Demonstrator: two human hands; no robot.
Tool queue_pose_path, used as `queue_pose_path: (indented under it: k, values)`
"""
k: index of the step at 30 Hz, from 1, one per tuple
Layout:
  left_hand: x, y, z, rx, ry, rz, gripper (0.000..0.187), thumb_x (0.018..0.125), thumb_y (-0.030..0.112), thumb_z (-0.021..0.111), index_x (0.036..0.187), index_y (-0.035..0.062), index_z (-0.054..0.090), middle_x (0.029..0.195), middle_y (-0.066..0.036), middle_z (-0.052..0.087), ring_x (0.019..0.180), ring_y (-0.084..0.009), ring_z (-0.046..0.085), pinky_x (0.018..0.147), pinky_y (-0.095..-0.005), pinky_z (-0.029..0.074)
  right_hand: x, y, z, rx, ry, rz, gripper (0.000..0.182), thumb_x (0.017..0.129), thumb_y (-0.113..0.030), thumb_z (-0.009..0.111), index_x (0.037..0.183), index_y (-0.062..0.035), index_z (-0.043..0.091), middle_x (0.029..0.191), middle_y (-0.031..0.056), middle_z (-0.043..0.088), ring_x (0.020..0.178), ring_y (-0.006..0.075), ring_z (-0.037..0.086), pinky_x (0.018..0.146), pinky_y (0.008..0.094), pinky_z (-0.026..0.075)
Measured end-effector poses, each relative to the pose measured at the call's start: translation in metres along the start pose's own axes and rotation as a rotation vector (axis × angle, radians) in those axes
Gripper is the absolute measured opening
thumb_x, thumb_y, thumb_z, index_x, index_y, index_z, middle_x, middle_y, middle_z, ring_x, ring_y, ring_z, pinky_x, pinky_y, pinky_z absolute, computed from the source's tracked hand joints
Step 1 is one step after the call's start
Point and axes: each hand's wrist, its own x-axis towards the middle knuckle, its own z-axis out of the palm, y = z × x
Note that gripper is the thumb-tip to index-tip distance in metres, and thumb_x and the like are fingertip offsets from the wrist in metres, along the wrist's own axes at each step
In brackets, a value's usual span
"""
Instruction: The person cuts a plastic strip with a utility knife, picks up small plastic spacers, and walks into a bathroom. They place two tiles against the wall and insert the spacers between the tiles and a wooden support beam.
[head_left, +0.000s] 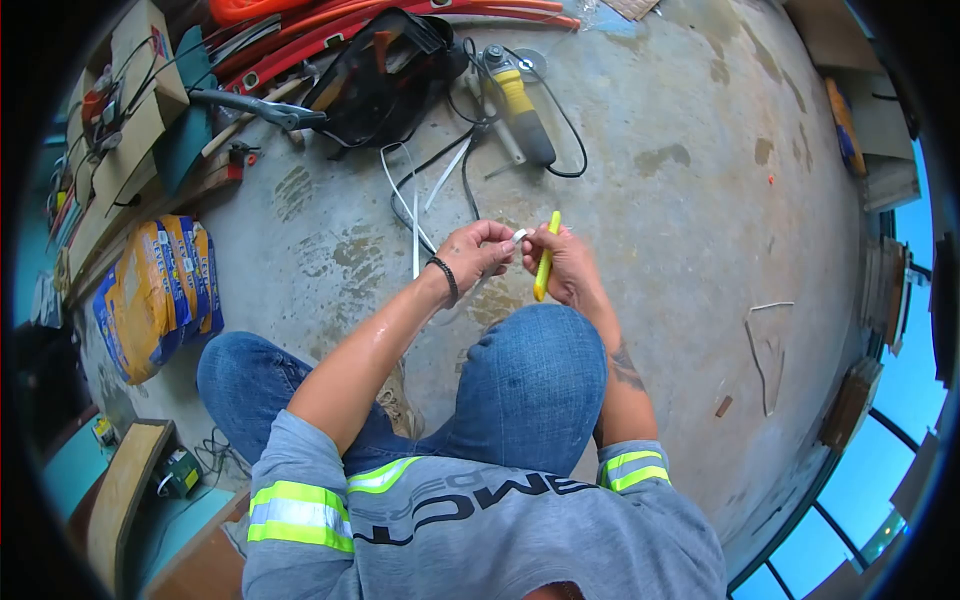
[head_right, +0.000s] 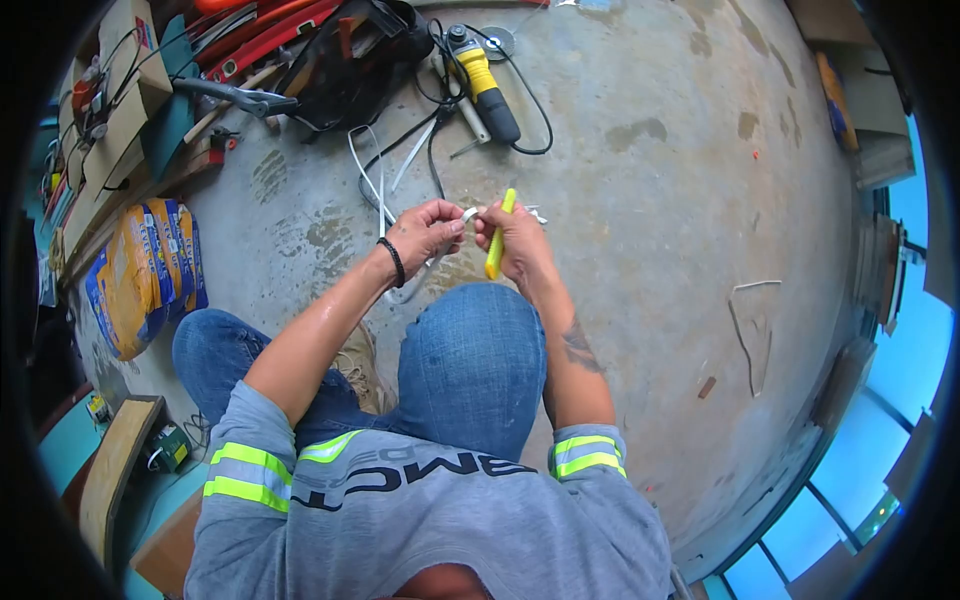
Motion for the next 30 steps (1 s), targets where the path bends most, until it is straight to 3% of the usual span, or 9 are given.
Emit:
queue_pose_path:
  k: [4,11,13,16,18,19,22,24,30]
  values:
    - [0.008,-0.009,0.006,-0.244,-0.028,0.15,0.019,0.093,0.013,0.061,0.109,0.0025,0.056,0.098,-0.004,0.064,0.085,-0.0126,0.063,0.079,-0.0275,0.053,-0.008,0.015,0.007,0.113,-0.051,0.135,0.01,0.089,-0.004,0.056,0.096,-0.0045,0.049,0.079,0.0044,0.058,0.067,0.0138,0.06,0.058,0.0254,0.054]
    - [0.002,-0.002,0.01,-0.241,-0.074,0.091,0.028,0.094,0.012,0.059,0.119,0.0002,0.054,0.106,-0.007,0.064,0.088,-0.0135,0.062,0.081,-0.027,0.052,-0.015,0.019,0.009,0.121,0.011,0.085,0.015,0.09,-0.008,0.056,0.104,-0.0058,0.052,0.079,0.004,0.057,0.065,0.0131,0.058,0.058,0.0249,0.053]
    - [0.003,-0.001,0.004,-0.204,-0.222,0.064,0.033,0.095,0.014,0.058,0.125,0.0017,0.053,0.109,-0.005,0.063,0.091,-0.0104,0.059,0.081,-0.0251,0.05,-0.017,0.015,0.01,0.112,-0.009,0.078,0.015,0.09,-0.01,0.057,0.104,-0.0071,0.052,0.079,0.0034,0.057,0.065,0.0128,0.058,0.058,0.0252,0.053]
    - [-0.002,0.0,0.001,-0.196,-0.053,0.038,0.033,0.096,0.017,0.058,0.126,0.0041,0.054,0.111,-0.003,0.063,0.091,-0.0071,0.057,0.079,-0.0233,0.049,-0.025,0.008,0.012,-0.06,-0.014,0.066,0.015,0.09,-0.014,0.06,0.101,-0.007,0.053,0.076,0.0037,0.059,0.063,0.0128,0.058,0.055,0.0259,0.05]
    - [-0.006,0.004,-0.009,-0.206,-0.066,0.035,0.033,0.095,0.017,0.059,0.126,0.0052,0.054,0.111,-0.003,0.064,0.09,-0.0062,0.057,0.079,-0.0229,0.049,-0.037,-0.001,0.01,-0.815,0.08,-0.094,0.021,0.092,-0.024,0.06,0.099,-0.005,0.056,0.073,0.0041,0.06,0.062,0.0119,0.058,0.055,0.0262,0.047]
    - [-0.008,0.004,-0.015,-0.219,-0.087,0.023,0.032,0.095,0.018,0.059,0.125,0.0063,0.054,0.111,-0.003,0.064,0.089,-0.0053,0.057,0.079,-0.0225,0.048,-0.044,-0.007,0.01,-0.813,0.075,-0.094,0.021,0.092,-0.024,0.06,0.099,-0.005,0.056,0.073,0.0041,0.06,0.062,0.0119,0.058,0.055,0.0262,0.047]
    - [-0.011,0.003,-0.025,-0.205,-0.109,0.0,0.034,0.094,0.02,0.061,0.124,0.0046,0.055,0.113,-0.004,0.064,0.088,-0.007,0.056,0.078,-0.0238,0.048,-0.064,-0.019,0.013,-0.801,-0.116,-0.05,0.034,0.096,-0.035,0.053,0.096,-0.0017,0.06,0.074,0.0085,0.062,0.065,0.017,0.06,0.059,0.031,0.047]
    - [-0.011,0.006,-0.025,-0.175,-0.135,-0.006,0.036,0.093,0.021,0.063,0.123,0.0027,0.055,0.112,-0.004,0.064,0.087,-0.0087,0.056,0.077,-0.0247,0.048,-0.065,-0.025,0.021,-1.242,-0.175,-0.114,0.044,0.097,-0.041,0.046,0.092,0.0,0.063,0.078,0.0154,0.064,0.071,0.0278,0.063,0.066,0.0371,0.048]
    - [-0.026,0.015,-0.019,0.057,-0.201,-0.079,0.033,0.093,0.019,0.062,0.121,0.0027,0.057,0.102,-0.002,0.065,0.085,-0.0079,0.057,0.076,-0.0241,0.048,-0.068,-0.029,0.031,-1.323,-0.188,-0.142,0.042,0.096,-0.038,0.046,0.093,0.0011,0.061,0.082,0.0228,0.063,0.08,0.0391,0.062,0.07,0.0429,0.047]
